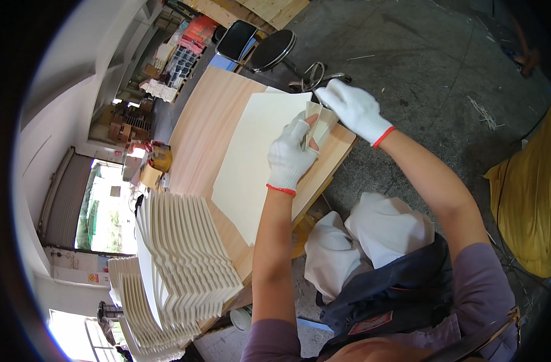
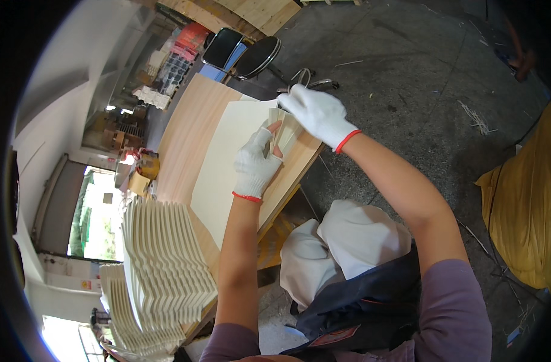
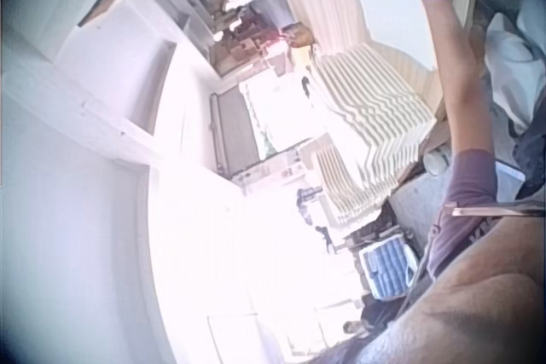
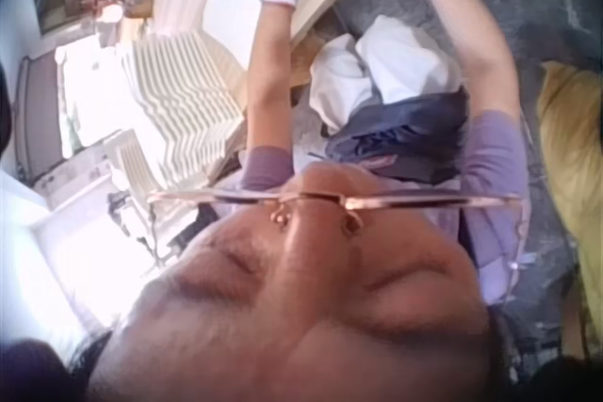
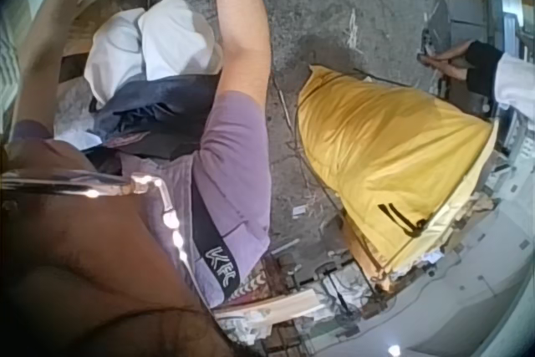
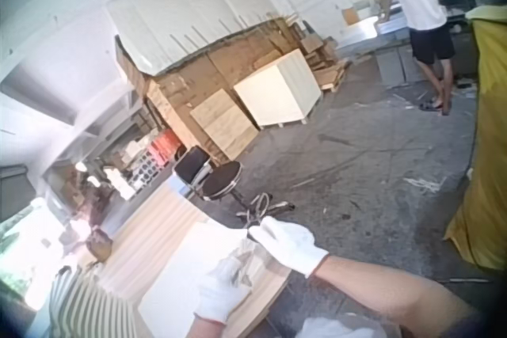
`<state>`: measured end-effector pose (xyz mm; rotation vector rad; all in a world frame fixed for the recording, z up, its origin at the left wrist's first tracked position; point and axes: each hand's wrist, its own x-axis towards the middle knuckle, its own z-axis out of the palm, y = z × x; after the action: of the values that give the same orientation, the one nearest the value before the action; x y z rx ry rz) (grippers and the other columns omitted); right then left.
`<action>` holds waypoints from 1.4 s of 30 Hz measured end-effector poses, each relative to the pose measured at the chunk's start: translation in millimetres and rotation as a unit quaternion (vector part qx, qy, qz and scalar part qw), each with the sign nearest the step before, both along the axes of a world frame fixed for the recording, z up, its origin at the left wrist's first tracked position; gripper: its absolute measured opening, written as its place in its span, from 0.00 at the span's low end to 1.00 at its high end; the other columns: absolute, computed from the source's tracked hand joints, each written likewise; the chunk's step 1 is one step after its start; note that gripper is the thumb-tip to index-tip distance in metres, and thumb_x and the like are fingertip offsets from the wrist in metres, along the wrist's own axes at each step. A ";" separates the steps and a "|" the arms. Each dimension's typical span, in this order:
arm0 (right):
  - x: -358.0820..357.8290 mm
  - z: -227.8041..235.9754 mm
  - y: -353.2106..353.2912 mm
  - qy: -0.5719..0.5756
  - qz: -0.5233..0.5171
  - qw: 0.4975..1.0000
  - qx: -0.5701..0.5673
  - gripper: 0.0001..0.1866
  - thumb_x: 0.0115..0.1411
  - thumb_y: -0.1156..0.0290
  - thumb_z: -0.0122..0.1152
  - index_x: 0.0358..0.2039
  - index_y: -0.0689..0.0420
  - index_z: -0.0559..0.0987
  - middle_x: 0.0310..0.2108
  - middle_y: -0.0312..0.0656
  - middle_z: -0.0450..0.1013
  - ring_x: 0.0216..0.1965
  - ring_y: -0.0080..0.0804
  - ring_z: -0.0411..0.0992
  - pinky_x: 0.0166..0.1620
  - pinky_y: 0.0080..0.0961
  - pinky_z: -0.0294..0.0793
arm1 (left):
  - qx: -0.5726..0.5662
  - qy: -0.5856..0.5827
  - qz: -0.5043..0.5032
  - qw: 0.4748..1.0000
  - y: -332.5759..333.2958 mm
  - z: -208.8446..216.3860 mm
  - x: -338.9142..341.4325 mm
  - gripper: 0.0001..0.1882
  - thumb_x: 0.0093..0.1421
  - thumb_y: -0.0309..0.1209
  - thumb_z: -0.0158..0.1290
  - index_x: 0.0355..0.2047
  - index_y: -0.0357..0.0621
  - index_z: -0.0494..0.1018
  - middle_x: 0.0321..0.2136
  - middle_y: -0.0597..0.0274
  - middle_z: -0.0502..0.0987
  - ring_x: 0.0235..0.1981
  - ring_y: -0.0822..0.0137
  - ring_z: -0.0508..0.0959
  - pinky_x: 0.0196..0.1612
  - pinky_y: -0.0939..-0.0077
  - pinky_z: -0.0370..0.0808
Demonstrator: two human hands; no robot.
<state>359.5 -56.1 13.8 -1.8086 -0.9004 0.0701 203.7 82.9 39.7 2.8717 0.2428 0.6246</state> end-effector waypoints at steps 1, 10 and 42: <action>6.7 -1.2 -4.4 -0.004 -0.032 0.998 -0.058 0.29 0.68 0.39 0.45 0.37 0.55 0.77 0.31 0.51 0.78 0.36 0.51 0.78 0.39 0.45 0.74 | -0.008 -0.010 0.003 1.000 -2.5 -0.2 0.8 0.24 0.53 0.29 0.60 0.52 0.59 0.77 0.47 0.60 0.80 0.43 0.53 0.82 0.44 0.62 0.81; 12.1 -10.1 -2.0 -0.259 0.036 0.951 -0.166 0.26 0.64 0.40 0.53 0.36 0.53 0.81 0.29 0.46 0.77 0.34 0.45 0.78 0.37 0.41 0.77 | 0.040 -0.017 0.044 0.998 7.4 -5.7 13.3 0.20 0.55 0.33 0.60 0.50 0.58 0.78 0.54 0.64 0.77 0.48 0.55 0.80 0.47 0.60 0.80; -11.7 -15.6 19.7 -0.032 0.017 0.999 -0.013 0.22 0.72 0.47 0.42 0.48 0.48 0.77 0.34 0.49 0.80 0.37 0.50 0.78 0.40 0.46 0.74 | -0.151 -0.038 -0.018 0.988 15.6 -9.7 10.4 0.19 0.60 0.35 0.63 0.52 0.56 0.78 0.36 0.57 0.80 0.36 0.57 0.81 0.44 0.64 0.77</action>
<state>347.8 -36.4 -1.7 -1.8290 -0.9799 0.0462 214.1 98.4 30.1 2.5518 0.2499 0.6296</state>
